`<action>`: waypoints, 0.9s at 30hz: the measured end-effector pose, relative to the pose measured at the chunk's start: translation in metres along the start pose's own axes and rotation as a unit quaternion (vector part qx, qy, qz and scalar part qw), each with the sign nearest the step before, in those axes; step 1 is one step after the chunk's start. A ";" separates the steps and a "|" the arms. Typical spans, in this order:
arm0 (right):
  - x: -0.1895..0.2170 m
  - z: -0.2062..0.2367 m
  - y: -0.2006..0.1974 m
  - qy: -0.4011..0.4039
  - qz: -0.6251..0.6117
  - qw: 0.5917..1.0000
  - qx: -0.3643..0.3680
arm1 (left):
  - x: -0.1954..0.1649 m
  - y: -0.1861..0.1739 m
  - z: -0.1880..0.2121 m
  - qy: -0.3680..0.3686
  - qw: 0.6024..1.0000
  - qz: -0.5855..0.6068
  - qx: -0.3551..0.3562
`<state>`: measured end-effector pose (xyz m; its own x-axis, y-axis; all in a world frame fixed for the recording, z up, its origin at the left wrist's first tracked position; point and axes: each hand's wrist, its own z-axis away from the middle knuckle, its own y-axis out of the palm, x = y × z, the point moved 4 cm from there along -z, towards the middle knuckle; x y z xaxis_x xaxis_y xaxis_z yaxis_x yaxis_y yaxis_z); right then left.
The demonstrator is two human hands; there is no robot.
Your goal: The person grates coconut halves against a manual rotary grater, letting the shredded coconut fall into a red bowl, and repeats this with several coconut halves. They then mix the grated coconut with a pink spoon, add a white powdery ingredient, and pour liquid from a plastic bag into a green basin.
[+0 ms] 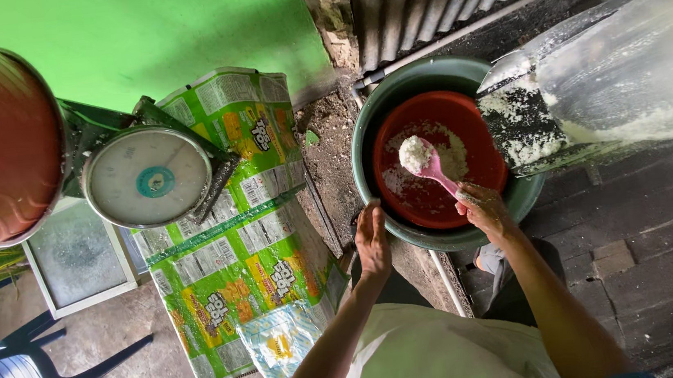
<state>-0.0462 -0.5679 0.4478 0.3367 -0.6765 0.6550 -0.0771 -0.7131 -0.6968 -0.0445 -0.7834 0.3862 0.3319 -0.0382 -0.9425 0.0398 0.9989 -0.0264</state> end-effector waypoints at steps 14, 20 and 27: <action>0.178 -0.233 -0.032 0.279 -0.414 0.856 0.134 | -0.051 -0.147 -0.009 0.028 0.961 0.224 -0.159; 0.335 -0.383 0.011 -0.239 -0.086 0.967 0.029 | -0.118 -0.243 -0.015 0.127 0.915 0.274 -0.269; 0.365 -0.468 0.061 -0.187 0.020 0.979 -0.078 | -0.232 -0.390 -0.019 0.203 0.875 0.159 -0.409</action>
<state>-0.3669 -0.9449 0.7812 0.6489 -0.6096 0.4552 -0.2287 -0.7269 -0.6475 -0.1546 -1.1638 0.6089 -0.1652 0.0934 -0.9818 -0.7377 0.6490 0.1859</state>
